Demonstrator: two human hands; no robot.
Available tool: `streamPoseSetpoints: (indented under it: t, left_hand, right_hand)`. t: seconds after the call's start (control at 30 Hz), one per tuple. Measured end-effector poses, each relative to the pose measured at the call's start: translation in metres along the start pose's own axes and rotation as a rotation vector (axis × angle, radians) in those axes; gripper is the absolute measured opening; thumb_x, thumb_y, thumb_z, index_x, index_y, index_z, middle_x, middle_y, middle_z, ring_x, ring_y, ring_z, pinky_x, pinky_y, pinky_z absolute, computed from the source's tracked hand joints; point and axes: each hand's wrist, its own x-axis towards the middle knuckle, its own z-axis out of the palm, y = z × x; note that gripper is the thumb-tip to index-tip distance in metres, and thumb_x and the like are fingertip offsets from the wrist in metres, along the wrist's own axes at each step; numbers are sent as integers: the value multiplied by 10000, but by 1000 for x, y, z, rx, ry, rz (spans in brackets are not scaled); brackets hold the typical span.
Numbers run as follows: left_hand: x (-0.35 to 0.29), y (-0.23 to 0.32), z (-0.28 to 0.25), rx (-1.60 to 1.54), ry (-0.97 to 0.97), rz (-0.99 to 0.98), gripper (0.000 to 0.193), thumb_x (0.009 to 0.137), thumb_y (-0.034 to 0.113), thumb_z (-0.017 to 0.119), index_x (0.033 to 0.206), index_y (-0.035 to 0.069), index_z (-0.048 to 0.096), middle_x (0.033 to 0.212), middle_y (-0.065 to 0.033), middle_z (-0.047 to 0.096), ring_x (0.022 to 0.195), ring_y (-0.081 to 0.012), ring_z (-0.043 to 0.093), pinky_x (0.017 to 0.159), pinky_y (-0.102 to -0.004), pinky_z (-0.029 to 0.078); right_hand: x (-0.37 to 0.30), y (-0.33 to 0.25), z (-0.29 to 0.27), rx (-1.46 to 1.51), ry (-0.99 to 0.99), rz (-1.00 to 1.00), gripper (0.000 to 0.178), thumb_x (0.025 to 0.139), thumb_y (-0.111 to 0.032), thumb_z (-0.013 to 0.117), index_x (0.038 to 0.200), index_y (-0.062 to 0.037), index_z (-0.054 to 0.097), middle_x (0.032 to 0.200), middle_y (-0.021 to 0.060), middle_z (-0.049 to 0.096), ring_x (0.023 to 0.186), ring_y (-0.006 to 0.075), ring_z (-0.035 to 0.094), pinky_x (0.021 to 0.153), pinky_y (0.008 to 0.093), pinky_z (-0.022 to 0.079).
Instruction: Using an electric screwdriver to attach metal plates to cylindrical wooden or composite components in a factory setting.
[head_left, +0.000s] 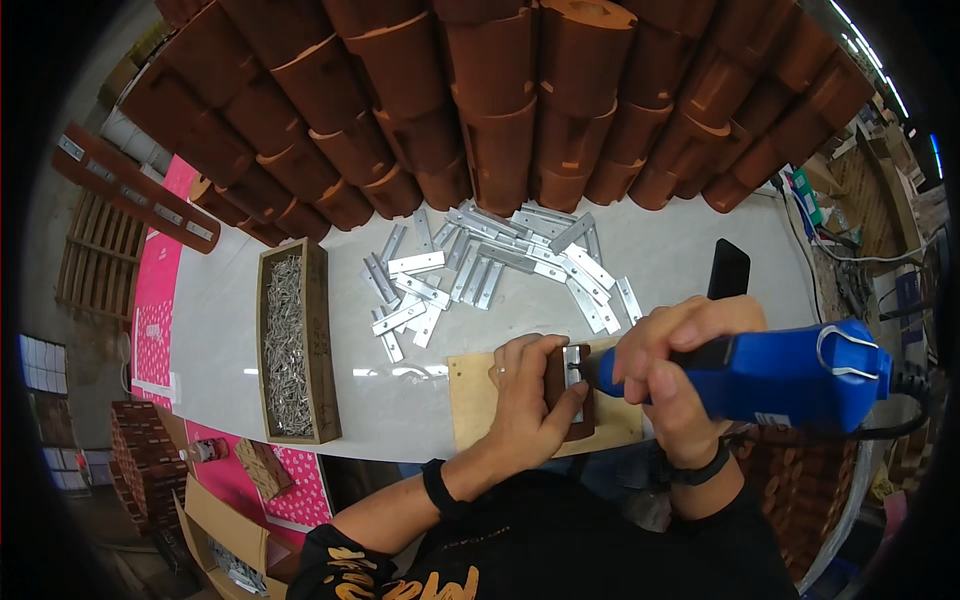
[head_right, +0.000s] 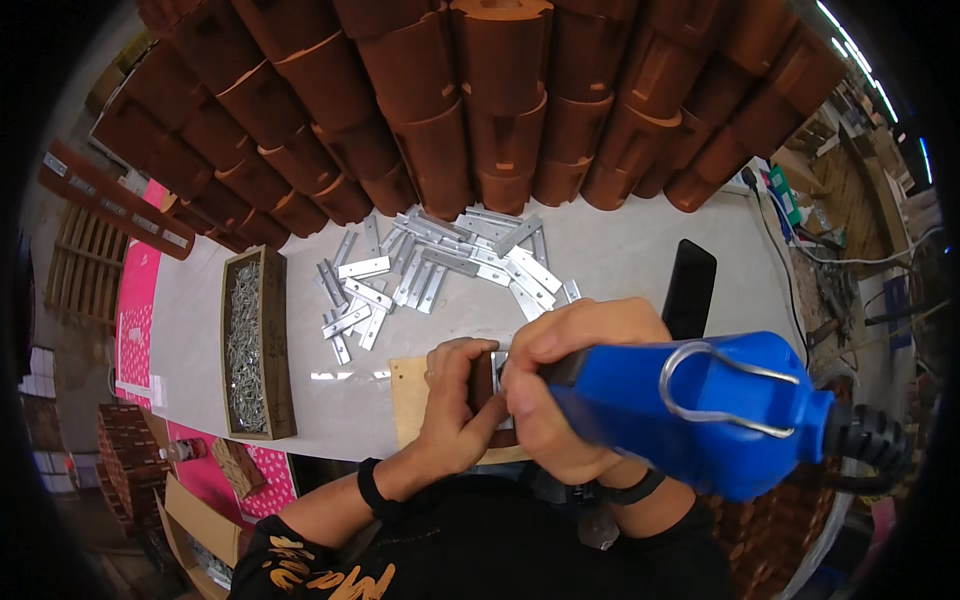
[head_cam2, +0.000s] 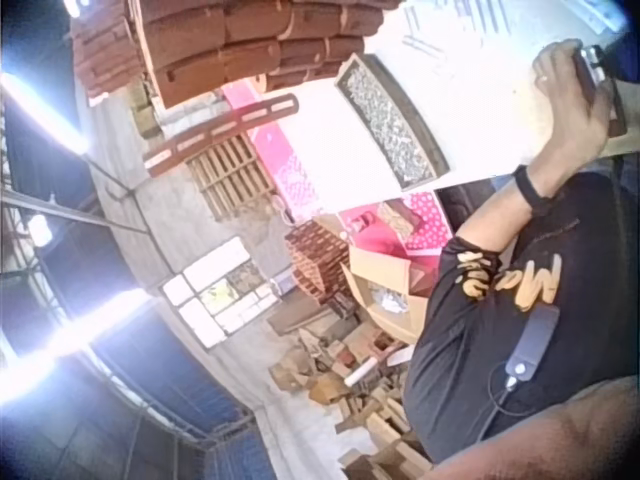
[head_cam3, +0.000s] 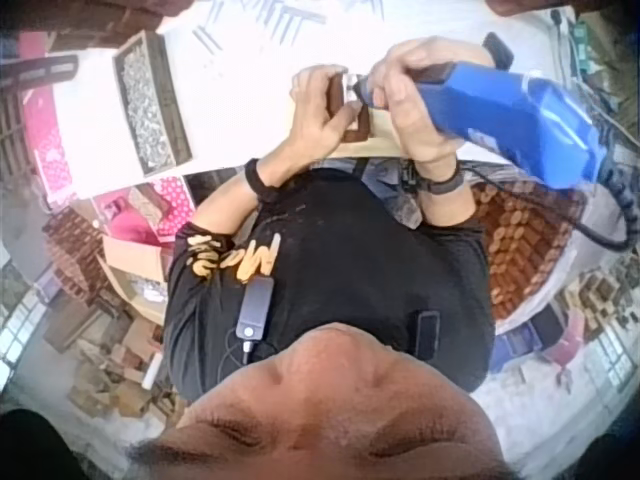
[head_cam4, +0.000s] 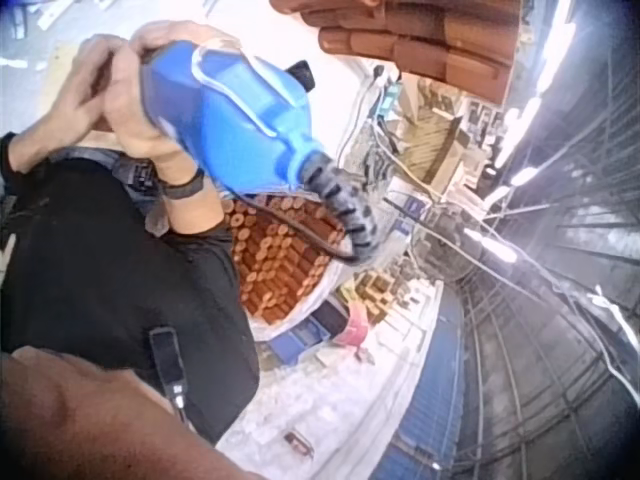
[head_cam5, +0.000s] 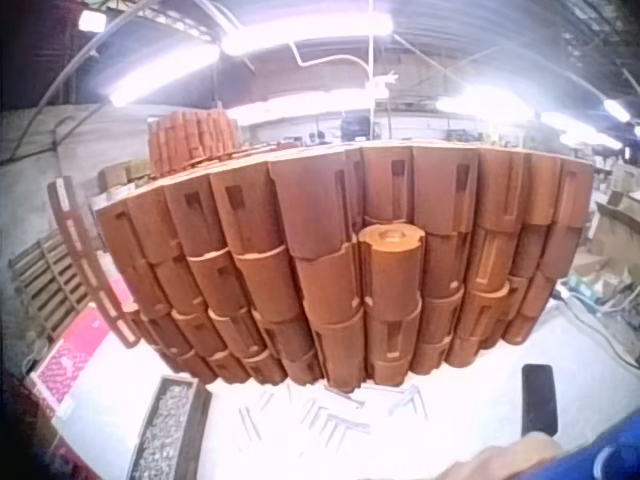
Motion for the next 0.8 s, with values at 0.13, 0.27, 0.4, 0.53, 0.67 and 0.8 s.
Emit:
streamPoseSetpoints:
  t: [0.13,0.27,0.4,0.53,0.67,0.8]
  left_hand:
    - [1,0,-1,18,-8,27,510,810,157,664,1265,46,464,1172,-163,458,1099,-328,398,935,-442,281]
    - [0,2,0,-4,-13,19,503,807,158,662,1255,38,467,1177,-172,454,1088,-335,402,935,-439,287]
    - [2,-4,-11,76,-71,117,861,758,278,783,1423,0,311,1295,-227,406,1220,-370,373,1045,-441,297]
    - [-7,8,-46,392,-303,135,1203,642,424,852,1497,-28,135,1390,-294,327,1301,-422,317,1108,-483,215]
    - [-3,2,-46,281,-396,168,1221,588,292,895,1503,0,141,1396,-279,327,1296,-438,311,1109,-470,221]
    - [2,26,-50,288,-363,176,1228,568,249,907,1507,19,149,1378,-269,343,1296,-442,312,1101,-469,248]
  right_hand:
    - [-2,0,2,-136,-27,42,323,877,-129,659,1030,-78,379,772,90,524,585,129,520,569,262,489]
    - [-6,1,3,-42,55,9,334,873,-124,661,1062,-69,392,838,131,575,591,125,536,579,267,498]
    - [-1,9,-10,280,185,-74,490,845,-44,631,1254,3,364,1054,256,619,664,154,623,638,280,535]
    - [-9,-12,-36,290,452,-193,428,858,-106,576,1230,-19,384,1043,223,609,619,164,596,630,337,536]
    - [-28,-9,-53,243,568,-87,365,854,-85,563,1190,-38,427,995,166,609,603,153,576,630,331,526]
    - [-47,-6,-56,218,590,-46,336,851,-76,569,1164,-49,450,970,139,614,600,144,575,633,326,528]
